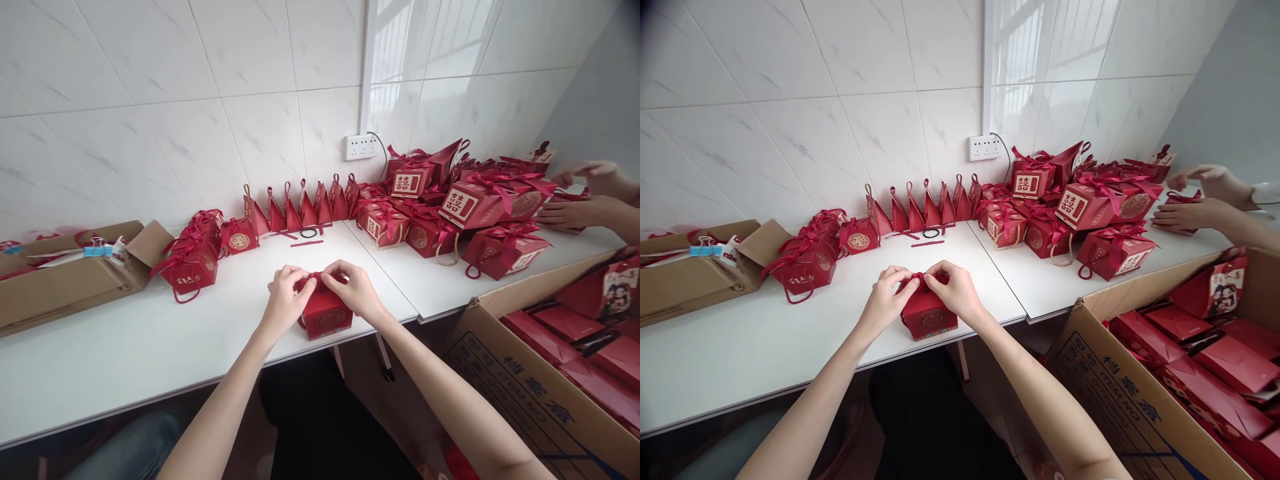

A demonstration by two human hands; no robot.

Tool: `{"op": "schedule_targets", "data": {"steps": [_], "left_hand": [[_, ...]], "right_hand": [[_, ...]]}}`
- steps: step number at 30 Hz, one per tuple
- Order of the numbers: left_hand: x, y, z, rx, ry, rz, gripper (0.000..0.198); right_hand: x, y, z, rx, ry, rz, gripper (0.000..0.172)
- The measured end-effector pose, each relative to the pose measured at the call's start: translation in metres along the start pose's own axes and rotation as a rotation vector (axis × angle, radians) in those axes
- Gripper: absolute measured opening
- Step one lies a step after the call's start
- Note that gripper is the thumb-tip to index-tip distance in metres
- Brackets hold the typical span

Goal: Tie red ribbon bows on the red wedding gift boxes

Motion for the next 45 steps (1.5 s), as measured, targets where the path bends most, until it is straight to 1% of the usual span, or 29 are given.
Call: {"op": "schedule_targets", "data": {"steps": [3, 5, 11, 14, 20, 22, 25, 27, 28, 30, 33, 38, 42, 45], "left_hand": [[0.003, -0.002, 0.004, -0.014, -0.133, -0.029, 0.015], [0.004, -0.003, 0.004, -0.058, -0.197, -0.040, 0.014], [0.008, -0.004, -0.003, -0.199, -0.239, -0.050, 0.013], [0.012, -0.004, -0.007, -0.240, -0.280, -0.060, 0.011], [0.018, -0.006, -0.009, -0.235, -0.351, -0.078, 0.009], [0.020, -0.006, -0.009, -0.237, -0.385, -0.088, 0.009], [0.019, -0.005, -0.011, -0.238, -0.427, -0.069, 0.008], [0.018, -0.004, -0.015, -0.246, -0.437, -0.053, 0.009], [0.019, -0.005, -0.016, -0.252, -0.441, -0.050, 0.009], [0.019, -0.005, -0.018, -0.262, -0.447, -0.050, 0.010], [0.019, -0.004, -0.019, -0.257, -0.443, -0.038, 0.010], [0.019, -0.003, -0.015, -0.229, -0.428, -0.050, 0.010], [0.020, -0.004, -0.015, -0.230, -0.404, -0.070, 0.010], [0.016, -0.004, -0.013, -0.196, -0.378, -0.046, 0.009]], "right_hand": [[-0.001, 0.000, -0.002, -0.022, -0.032, 0.010, 0.009], [-0.001, 0.000, -0.003, -0.036, -0.041, 0.015, 0.009], [-0.001, -0.002, -0.003, -0.048, -0.040, 0.027, 0.010], [-0.002, -0.001, -0.006, -0.067, -0.040, 0.010, 0.011], [0.006, 0.003, -0.008, -0.058, -0.010, -0.145, 0.012], [0.007, 0.005, -0.006, -0.047, -0.009, -0.163, 0.012], [-0.003, 0.007, -0.007, -0.076, -0.040, -0.088, 0.007], [-0.012, 0.004, -0.016, -0.166, -0.073, -0.033, 0.006], [-0.014, 0.001, -0.021, -0.219, -0.098, -0.031, 0.006], [-0.014, -0.007, -0.028, -0.304, -0.164, -0.073, 0.007], [-0.011, -0.013, -0.030, -0.362, -0.282, -0.112, 0.010], [-0.011, -0.010, -0.027, -0.385, -0.370, -0.041, 0.011], [-0.007, -0.010, -0.025, -0.375, -0.359, -0.039, 0.008], [-0.008, -0.009, -0.024, -0.332, -0.326, -0.029, 0.012]]}}
Point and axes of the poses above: each hand's wrist, its own y-axis towards the middle knuckle, its own x-axis out of the palm, z = x × y, the point moved 10 cm from there along y, towards the middle knuckle, and after that the axes turned 12 degrees about z, right-handed, at the moved point
